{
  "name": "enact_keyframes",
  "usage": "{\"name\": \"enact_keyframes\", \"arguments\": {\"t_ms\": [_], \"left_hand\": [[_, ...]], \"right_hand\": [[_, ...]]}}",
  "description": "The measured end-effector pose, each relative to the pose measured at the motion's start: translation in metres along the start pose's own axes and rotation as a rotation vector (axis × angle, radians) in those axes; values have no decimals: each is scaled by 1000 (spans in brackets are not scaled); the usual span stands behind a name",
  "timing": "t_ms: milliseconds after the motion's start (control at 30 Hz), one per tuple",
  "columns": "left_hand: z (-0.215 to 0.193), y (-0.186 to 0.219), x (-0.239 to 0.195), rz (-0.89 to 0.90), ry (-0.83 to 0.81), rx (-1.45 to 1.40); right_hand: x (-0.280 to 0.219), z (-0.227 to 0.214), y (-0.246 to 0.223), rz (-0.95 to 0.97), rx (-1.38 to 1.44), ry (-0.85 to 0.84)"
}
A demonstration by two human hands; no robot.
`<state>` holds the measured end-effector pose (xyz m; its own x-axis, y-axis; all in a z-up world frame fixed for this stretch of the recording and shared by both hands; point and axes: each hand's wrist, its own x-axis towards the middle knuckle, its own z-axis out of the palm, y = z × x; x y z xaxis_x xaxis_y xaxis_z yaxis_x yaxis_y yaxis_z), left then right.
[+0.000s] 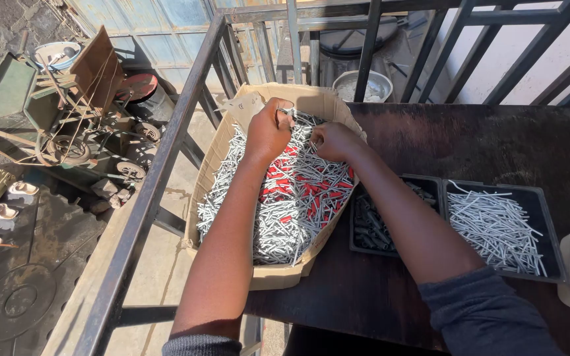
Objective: The person repeatedly picks up small black plastic sleeves and silver metal pins from a cardboard box. They insert the pins into the sleeves by hand and place the assembled fasteners into a black plastic tray on the table.
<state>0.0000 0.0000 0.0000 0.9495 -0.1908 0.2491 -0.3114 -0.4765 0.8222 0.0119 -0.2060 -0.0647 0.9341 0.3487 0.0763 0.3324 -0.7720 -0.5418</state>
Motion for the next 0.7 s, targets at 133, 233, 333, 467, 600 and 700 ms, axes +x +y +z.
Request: {"name": "enact_keyframes", "arguments": {"t_ms": [133,233,333,467,600,700], "left_hand": [[14,-18,14,-107,-20,-27],[29,-36,28,-316,-86,-502],[33,-45,36,-502,-168,-682],[41,-56,36,-475,-192,-493],[42,-44,24,-448,-290,-552],[39,-33,15,-429,-321,-630]], "right_hand": [[2,9,16,6,131,-20],[7,14,23,12,191,-39],[12,15,28,-10,366,-3],[11,12,21,-100,762,169],[9,9,18,-127,1022,309],[-5,-1,-6,-162,958,314]]}}
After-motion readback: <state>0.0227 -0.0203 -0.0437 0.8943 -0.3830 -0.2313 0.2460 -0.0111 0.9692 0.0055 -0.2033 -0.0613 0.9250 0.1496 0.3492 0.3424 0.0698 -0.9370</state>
